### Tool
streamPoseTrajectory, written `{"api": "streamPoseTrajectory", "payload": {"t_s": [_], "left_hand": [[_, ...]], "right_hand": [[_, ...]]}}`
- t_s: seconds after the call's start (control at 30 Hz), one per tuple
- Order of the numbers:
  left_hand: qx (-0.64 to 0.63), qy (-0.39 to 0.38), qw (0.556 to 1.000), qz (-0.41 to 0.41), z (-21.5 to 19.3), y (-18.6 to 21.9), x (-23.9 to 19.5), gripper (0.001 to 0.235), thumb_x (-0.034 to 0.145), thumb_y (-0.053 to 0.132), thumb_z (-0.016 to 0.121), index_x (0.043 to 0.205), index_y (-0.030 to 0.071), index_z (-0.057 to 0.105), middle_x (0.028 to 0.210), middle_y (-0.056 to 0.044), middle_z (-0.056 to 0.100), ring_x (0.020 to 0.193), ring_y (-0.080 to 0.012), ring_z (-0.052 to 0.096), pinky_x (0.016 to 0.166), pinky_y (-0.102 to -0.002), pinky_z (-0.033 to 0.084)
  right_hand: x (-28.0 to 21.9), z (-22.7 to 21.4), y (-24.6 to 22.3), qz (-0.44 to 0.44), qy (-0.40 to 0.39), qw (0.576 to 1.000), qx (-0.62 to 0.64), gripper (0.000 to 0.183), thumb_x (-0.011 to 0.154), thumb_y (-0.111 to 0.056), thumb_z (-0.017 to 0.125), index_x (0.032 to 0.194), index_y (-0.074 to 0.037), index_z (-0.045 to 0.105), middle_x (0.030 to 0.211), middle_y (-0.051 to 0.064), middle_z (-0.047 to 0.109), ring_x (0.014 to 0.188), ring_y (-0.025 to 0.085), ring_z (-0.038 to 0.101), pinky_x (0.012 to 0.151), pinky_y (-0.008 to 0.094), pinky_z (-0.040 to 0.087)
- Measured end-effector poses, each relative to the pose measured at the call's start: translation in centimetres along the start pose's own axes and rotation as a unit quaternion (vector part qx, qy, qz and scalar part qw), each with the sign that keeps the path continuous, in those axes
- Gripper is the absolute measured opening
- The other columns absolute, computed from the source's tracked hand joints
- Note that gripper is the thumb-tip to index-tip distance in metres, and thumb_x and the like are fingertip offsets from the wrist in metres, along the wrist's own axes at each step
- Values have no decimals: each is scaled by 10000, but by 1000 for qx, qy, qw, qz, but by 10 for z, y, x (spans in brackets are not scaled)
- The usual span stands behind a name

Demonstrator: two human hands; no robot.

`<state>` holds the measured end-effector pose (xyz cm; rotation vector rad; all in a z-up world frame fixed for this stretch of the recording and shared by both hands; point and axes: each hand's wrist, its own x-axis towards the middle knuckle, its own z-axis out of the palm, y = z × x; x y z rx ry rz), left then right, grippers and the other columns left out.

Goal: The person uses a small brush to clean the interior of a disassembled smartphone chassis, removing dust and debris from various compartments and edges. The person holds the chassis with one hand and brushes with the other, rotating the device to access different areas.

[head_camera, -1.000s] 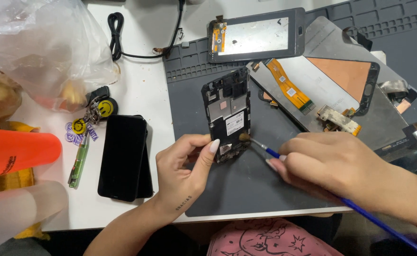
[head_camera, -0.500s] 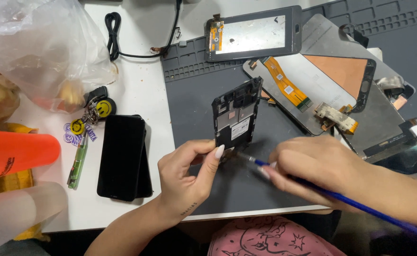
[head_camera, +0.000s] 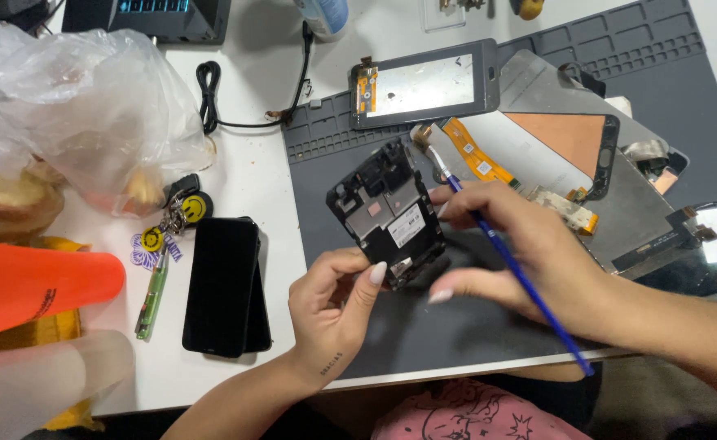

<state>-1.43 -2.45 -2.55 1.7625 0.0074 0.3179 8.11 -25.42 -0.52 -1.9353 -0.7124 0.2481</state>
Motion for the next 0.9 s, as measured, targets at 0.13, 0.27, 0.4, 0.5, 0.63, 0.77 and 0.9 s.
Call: {"api": "streamPoseTrajectory", "payload": {"t_s": [0.13, 0.27, 0.4, 0.5, 0.63, 0.77, 0.9], "left_hand": [[-33, -31, 999, 19, 4, 4, -1, 49, 979, 45, 711, 965, 24, 669, 914, -117, 705, 751, -160, 705, 655, -228, 560], [-8, -50, 998, 44, 1, 0, -2, 196, 860, 126, 845, 903, 60, 666, 829, -55, 685, 756, -161, 668, 678, -266, 543], [-52, -62, 990, -118, -8, -8, -4, 671, 611, 300, 1005, 1084, 122, 563, 934, 12, 675, 822, -63, 630, 686, -210, 523], [-80, -167, 980, -76, -19, 19, 18, 1155, 610, 427, 950, 1547, 61, 383, 1441, -115, 550, 1228, -165, 647, 1007, -267, 561], [-31, -248, 968, 17, -25, 27, 31, 888, 784, 434, 884, 1492, 59, 501, 1333, -143, 564, 1276, -257, 614, 1135, -371, 525], [-50, -264, 962, 38, -28, 30, 35, 765, 839, 403, 849, 1439, 60, 521, 1388, -151, 549, 1349, -279, 556, 1170, -411, 527], [-85, -269, 959, 15, -38, 32, 43, 693, 867, 291, 819, 1431, 29, 513, 1438, -172, 574, 1411, -297, 573, 1235, -429, 486]], "right_hand": [[-3, 14, 4, -55, -41, 998, -9, 820, 700, -495, 937, 1264, -87, 504, 1248, 85, 653, 1123, 208, 694, 983, 319, 525], [-2, 13, 2, -50, -70, 996, -1, 713, 780, -453, 899, 1257, -120, 487, 1215, 67, 617, 881, 190, 619, 806, 308, 508], [-1, 7, -5, -115, -109, 987, 24, 597, 851, -321, 821, 1276, -80, 477, 1087, 94, 585, 833, 239, 597, 765, 335, 508], [-5, 3, -5, -89, -160, 983, 21, 579, 812, -300, 839, 1247, -135, 496, 1065, 35, 615, 789, 220, 588, 716, 337, 508], [-7, 3, -1, -84, -190, 978, 23, 601, 831, -359, 822, 1293, -110, 529, 1225, 71, 673, 971, 235, 698, 830, 345, 563], [-2, -4, -9, -140, -179, 973, 32, 554, 906, -381, 767, 1296, -75, 519, 1334, 166, 641, 1204, 320, 667, 991, 416, 542], [-3, -20, -6, -184, -71, 980, -24, 450, 1034, -353, 508, 1364, -49, 541, 1401, 160, 668, 1256, 337, 670, 1098, 455, 527]]}}
